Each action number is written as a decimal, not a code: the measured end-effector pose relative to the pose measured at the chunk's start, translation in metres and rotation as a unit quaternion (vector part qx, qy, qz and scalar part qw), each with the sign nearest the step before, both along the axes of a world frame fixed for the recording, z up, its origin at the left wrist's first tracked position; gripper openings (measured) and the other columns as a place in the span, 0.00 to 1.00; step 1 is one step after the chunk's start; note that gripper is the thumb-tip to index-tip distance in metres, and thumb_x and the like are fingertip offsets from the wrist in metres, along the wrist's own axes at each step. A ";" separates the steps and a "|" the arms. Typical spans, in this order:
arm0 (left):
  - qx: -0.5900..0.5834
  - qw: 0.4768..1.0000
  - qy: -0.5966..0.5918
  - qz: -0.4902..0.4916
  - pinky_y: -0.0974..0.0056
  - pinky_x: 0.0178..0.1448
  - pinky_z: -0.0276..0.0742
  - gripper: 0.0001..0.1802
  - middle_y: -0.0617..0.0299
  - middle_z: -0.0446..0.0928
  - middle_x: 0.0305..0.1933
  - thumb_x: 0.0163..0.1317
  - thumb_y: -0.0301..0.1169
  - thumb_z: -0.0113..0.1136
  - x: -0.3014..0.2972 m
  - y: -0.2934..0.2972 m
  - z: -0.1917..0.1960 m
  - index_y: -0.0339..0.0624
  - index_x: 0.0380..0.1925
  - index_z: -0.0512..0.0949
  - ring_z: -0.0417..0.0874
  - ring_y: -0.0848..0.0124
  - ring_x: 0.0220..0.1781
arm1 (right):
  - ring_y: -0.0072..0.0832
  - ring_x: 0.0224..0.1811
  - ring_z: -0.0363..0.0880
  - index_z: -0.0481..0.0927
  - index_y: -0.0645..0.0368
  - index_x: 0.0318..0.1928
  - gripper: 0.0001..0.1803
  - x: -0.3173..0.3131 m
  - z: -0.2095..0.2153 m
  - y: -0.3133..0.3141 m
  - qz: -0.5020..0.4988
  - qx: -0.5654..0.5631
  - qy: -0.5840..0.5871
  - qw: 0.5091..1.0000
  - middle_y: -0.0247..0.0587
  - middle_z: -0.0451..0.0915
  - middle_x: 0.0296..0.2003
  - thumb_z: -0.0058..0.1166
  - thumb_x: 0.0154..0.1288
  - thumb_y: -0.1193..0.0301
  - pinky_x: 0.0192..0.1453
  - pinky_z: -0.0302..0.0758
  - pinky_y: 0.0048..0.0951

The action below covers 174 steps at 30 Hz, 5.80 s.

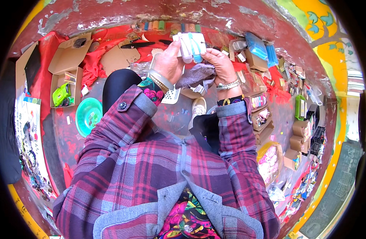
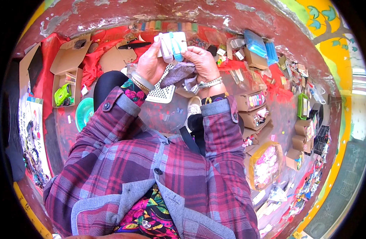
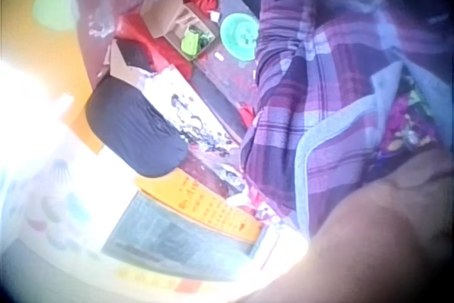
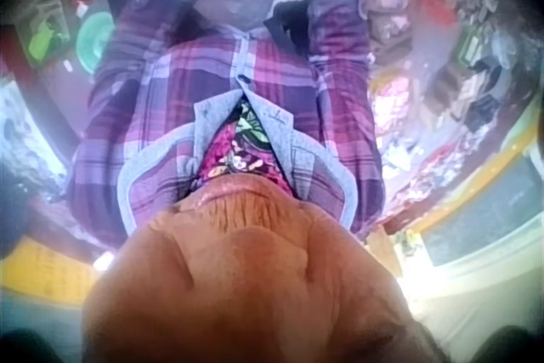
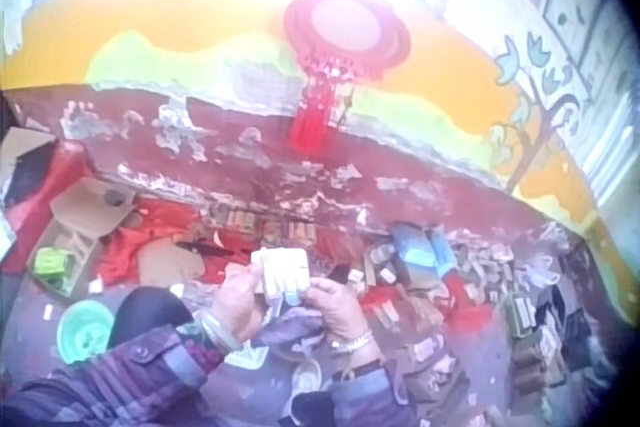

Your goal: The person sits on the floor and wipes various small items, including plastic containers and boxes, with a cloth. They pick up each item, wipe it thoroughly, and place it into a white plastic basket.

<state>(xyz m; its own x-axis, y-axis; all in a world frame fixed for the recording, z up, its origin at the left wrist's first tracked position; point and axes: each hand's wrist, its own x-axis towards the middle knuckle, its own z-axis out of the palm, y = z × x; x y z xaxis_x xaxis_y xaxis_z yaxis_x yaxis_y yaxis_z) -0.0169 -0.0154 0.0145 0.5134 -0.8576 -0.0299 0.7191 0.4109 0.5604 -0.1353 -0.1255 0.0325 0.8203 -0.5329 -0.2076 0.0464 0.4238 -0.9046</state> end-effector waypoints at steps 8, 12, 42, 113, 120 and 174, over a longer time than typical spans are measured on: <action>0.072 0.997 -0.011 0.003 0.64 0.52 0.67 0.21 0.63 0.72 0.48 0.64 0.41 0.48 -0.006 -0.003 0.008 0.42 0.53 0.65 0.70 0.73 0.52 | 0.25 0.23 0.75 0.80 0.58 0.30 0.05 0.006 0.015 0.025 -0.129 -0.535 0.105 0.828 0.36 0.77 0.22 0.55 0.53 0.72 0.26 0.70 0.23; -0.022 0.995 0.060 -0.079 0.63 0.52 0.70 0.20 0.60 0.72 0.48 0.66 0.43 0.43 -0.008 -0.004 0.002 0.43 0.51 0.66 0.73 0.68 0.49 | 0.37 0.27 0.75 0.79 0.55 0.27 0.05 0.009 0.020 0.048 -0.064 -0.648 0.091 0.754 0.39 0.75 0.23 0.57 0.48 0.69 0.30 0.71 0.32; 0.001 0.988 0.129 -0.080 0.62 0.58 0.65 0.15 0.58 0.72 0.46 0.68 0.34 0.36 -0.017 0.000 -0.011 0.37 0.44 0.68 0.72 0.69 0.50 | 0.41 0.37 0.70 0.71 0.58 0.31 0.09 0.032 -0.005 0.038 -0.207 -0.648 -0.022 0.732 0.43 0.72 0.30 0.48 0.47 0.82 0.43 0.66 0.36; 0.142 0.979 0.075 -0.128 0.62 0.59 0.65 0.19 0.47 0.69 0.55 0.65 0.35 0.41 0.015 0.013 0.012 0.31 0.49 0.67 0.68 0.62 0.58 | 0.43 0.51 0.73 0.67 0.62 0.54 0.22 0.010 -0.218 -0.033 0.206 -0.405 0.632 0.628 0.53 0.74 0.48 0.41 0.60 0.65 0.53 0.70 0.36; 0.154 0.974 0.073 -0.146 0.63 0.58 0.66 0.19 0.48 0.69 0.54 0.65 0.35 0.42 0.013 0.011 0.010 0.31 0.50 0.67 0.70 0.63 0.57 | 0.40 0.50 0.74 0.68 0.50 0.55 0.20 0.025 -0.221 -0.041 0.119 -0.432 0.623 0.641 0.48 0.75 0.47 0.38 0.63 0.65 0.51 0.71 0.39; 0.179 0.966 0.057 -0.176 0.64 0.58 0.66 0.20 0.49 0.70 0.53 0.65 0.35 0.41 0.017 0.013 0.002 0.31 0.50 0.66 0.72 0.64 0.54 | 0.40 0.58 0.67 0.73 0.56 0.52 0.25 0.007 -0.268 -0.086 0.234 -0.379 0.639 0.627 0.47 0.68 0.56 0.43 0.57 0.56 0.60 0.64 0.35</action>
